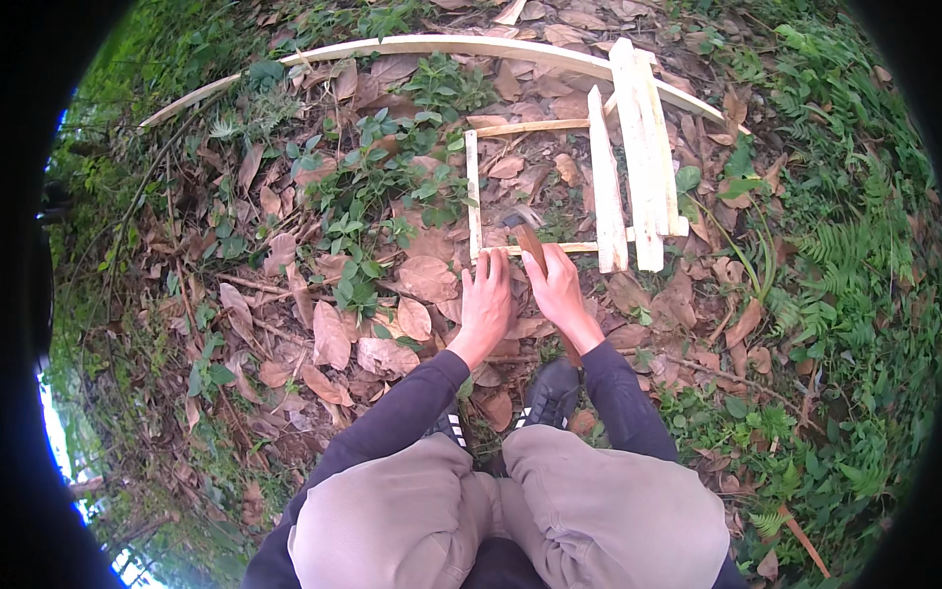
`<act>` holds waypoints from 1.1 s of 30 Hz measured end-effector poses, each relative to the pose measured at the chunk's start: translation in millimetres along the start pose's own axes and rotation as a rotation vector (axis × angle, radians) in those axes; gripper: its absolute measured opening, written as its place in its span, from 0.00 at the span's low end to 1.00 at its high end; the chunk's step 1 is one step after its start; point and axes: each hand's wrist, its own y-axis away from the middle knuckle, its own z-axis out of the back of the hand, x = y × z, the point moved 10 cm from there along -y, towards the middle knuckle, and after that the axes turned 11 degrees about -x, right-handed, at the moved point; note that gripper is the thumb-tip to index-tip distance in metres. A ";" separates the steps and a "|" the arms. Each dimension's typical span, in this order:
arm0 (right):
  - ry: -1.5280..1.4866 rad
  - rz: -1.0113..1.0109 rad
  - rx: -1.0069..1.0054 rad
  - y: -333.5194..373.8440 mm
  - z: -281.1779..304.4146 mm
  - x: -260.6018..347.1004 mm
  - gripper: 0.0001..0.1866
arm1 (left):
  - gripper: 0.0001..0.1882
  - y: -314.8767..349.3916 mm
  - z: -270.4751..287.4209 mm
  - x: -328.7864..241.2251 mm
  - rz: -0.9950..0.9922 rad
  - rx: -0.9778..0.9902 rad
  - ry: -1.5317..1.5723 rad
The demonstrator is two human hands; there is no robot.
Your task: The person assembles a small wooden frame using a hammer and nails. They position the wooden pieces on the ground, drive nails into the joints to secure them, and adjust the frame as needed.
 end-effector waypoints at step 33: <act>-0.014 -0.514 0.284 45.0 -32.8 -29.7 0.21 | 0.38 14.8 2.4 28.8 -0.019 -0.003 0.444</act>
